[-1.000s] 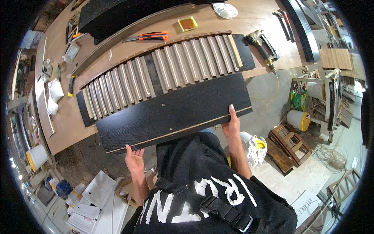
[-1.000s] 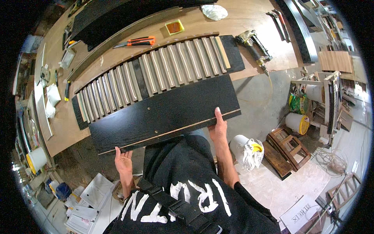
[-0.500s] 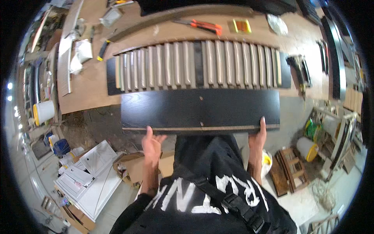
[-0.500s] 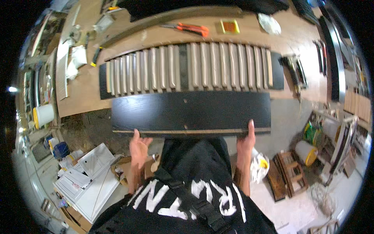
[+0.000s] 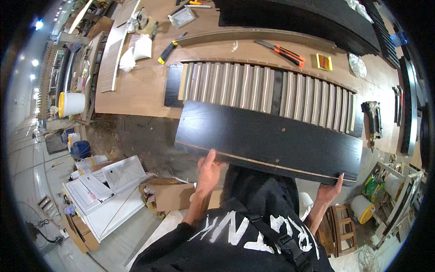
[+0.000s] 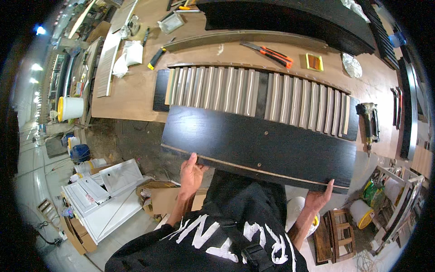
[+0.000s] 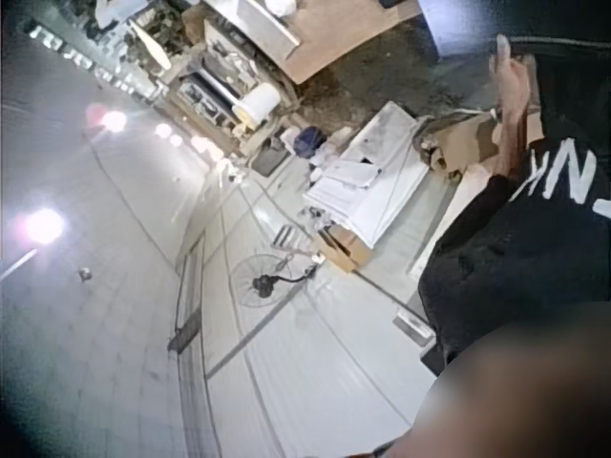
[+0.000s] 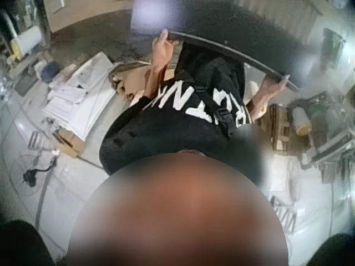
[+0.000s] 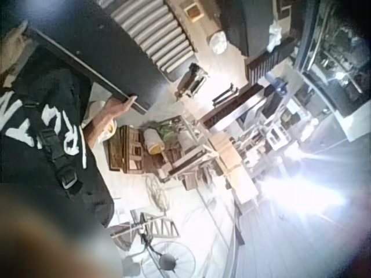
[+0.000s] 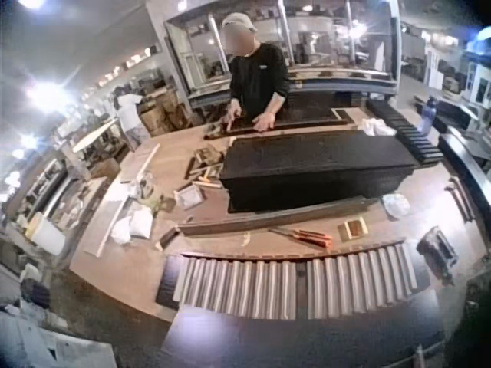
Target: The person assembles a wooden panel by arranging thin wooden slats on a black base, then uses a hammer and a pneumatic nail gun to secure the slats. The person flips the panel and continues fastening slats along the edges, then stacks the finished panel with others.
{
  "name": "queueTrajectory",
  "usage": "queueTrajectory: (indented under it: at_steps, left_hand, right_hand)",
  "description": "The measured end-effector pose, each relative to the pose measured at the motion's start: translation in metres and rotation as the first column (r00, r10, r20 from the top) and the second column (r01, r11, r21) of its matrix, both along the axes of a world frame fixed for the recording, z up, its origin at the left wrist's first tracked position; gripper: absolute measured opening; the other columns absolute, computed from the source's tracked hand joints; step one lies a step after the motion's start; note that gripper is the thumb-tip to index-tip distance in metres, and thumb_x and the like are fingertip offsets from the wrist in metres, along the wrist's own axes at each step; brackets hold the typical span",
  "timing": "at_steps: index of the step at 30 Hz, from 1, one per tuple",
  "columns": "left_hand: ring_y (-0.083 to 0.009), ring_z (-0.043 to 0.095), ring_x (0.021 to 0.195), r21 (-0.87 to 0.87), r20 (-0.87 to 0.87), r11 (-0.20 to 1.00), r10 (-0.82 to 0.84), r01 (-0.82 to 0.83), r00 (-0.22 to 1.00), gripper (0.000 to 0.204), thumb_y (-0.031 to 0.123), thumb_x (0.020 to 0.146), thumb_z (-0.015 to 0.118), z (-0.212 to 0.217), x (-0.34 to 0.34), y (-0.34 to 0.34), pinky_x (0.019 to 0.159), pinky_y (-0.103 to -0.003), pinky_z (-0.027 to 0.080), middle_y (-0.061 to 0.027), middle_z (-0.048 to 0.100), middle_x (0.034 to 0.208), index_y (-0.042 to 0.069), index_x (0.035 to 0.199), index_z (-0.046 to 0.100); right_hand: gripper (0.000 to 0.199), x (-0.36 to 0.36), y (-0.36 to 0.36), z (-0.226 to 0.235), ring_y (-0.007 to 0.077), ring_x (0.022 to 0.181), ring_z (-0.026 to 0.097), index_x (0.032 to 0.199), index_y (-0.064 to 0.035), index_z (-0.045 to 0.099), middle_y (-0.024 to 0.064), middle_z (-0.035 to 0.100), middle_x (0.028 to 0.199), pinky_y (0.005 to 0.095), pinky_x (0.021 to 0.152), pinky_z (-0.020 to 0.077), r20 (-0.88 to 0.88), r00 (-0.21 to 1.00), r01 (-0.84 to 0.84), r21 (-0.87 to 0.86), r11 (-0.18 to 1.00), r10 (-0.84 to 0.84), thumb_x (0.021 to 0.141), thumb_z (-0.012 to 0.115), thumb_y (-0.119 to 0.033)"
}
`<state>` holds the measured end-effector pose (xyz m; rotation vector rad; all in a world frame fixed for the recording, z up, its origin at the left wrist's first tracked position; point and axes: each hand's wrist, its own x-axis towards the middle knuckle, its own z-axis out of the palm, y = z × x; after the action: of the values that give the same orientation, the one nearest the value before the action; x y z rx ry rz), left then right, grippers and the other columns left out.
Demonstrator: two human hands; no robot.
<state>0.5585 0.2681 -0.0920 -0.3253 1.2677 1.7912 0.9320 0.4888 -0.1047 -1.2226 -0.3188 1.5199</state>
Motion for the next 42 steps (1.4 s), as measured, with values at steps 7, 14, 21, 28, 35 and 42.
queueTrajectory:
  at_steps: [7, 14, 21, 28, 35, 42]
  left_hand:
    - [-0.0232, 0.069, 0.101, 0.116, -0.117, 0.993, -0.007, 0.021, 0.993, 0.031, 0.025, 0.098, 0.07, -0.024, -0.077, 0.094, 0.077, -0.041, 0.061, -0.0084, 0.068, 0.116, 0.006, 0.12, 0.061]
    - [-0.0211, 0.072, 0.098, 0.045, -0.153, 0.998, 0.049, -0.042, 0.987, 0.031, 0.028, 0.096, 0.072, -0.03, -0.093, 0.122, 0.08, -0.038, 0.065, -0.0067, 0.071, 0.111, 0.007, 0.117, 0.064]
    - [-0.0279, 0.065, 0.113, -0.054, -0.189, 0.997, 0.049, -0.06, 0.981, 0.035, 0.03, 0.097, 0.069, -0.036, -0.097, 0.145, 0.098, -0.051, 0.053, -0.0117, 0.066, 0.123, 0.006, 0.122, 0.062]
    - [-0.0299, 0.058, 0.122, -0.065, -0.174, 0.996, 0.041, -0.053, 0.984, 0.039, 0.029, 0.099, 0.068, -0.04, -0.107, 0.128, 0.105, -0.05, 0.049, -0.0138, 0.062, 0.128, 0.003, 0.126, 0.059]
    - [-0.025, 0.066, 0.111, -0.081, -0.159, 0.997, 0.001, -0.014, 0.987, 0.033, 0.03, 0.097, 0.071, -0.044, -0.111, 0.129, 0.093, -0.045, 0.057, -0.0103, 0.068, 0.117, 0.005, 0.118, 0.064]
    - [-0.0234, 0.066, 0.11, -0.103, -0.133, 0.995, -0.018, 0.004, 0.991, 0.037, 0.033, 0.096, 0.072, -0.045, -0.11, 0.129, 0.09, -0.041, 0.059, -0.0073, 0.069, 0.117, 0.007, 0.122, 0.063]
  right_hand:
    - [0.038, -0.03, 0.092, -0.032, 0.0251, 0.12, 0.061, 0.136, -0.0016, 0.058, 0.0121, 0.063, 0.135, 0.0416, 0.104, 0.0488, -0.257, 0.935, -0.19, 0.214, 0.958, 0.243, 0.103, 0.058, -0.02]
    - [0.034, -0.063, 0.134, -0.055, 0.0248, 0.117, 0.064, 0.13, -0.004, 0.061, 0.0097, 0.068, 0.127, 0.0422, 0.101, 0.0511, -0.202, 0.942, -0.243, 0.141, 0.96, 0.268, 0.102, 0.06, -0.023]
    - [0.036, -0.091, 0.157, -0.039, 0.0209, 0.106, 0.066, 0.126, -0.0046, 0.062, 0.0064, 0.069, 0.12, 0.0398, 0.089, 0.0559, -0.137, 0.956, -0.254, 0.06, 0.965, 0.26, 0.1, 0.065, -0.03]
    - [0.02, -0.1, 0.15, -0.038, 0.0108, 0.077, 0.064, 0.113, -0.0147, 0.06, -0.0026, 0.067, 0.097, 0.0272, 0.058, 0.0493, -0.171, 0.972, -0.172, -0.048, 0.984, 0.161, 0.099, 0.069, -0.026]
    - [0.019, -0.095, 0.14, -0.035, 0.0101, 0.08, 0.065, 0.113, -0.0135, 0.061, -0.0025, 0.068, 0.097, 0.0258, 0.06, 0.05, -0.167, 0.983, -0.091, -0.092, 0.992, 0.075, 0.099, 0.068, -0.023]
    - [0.021, -0.104, 0.15, -0.02, 0.0146, 0.074, 0.068, 0.113, -0.0113, 0.061, 0.0, 0.07, 0.09, 0.0294, 0.058, 0.0525, -0.093, 0.988, -0.138, -0.169, 0.976, 0.124, 0.101, 0.065, -0.029]
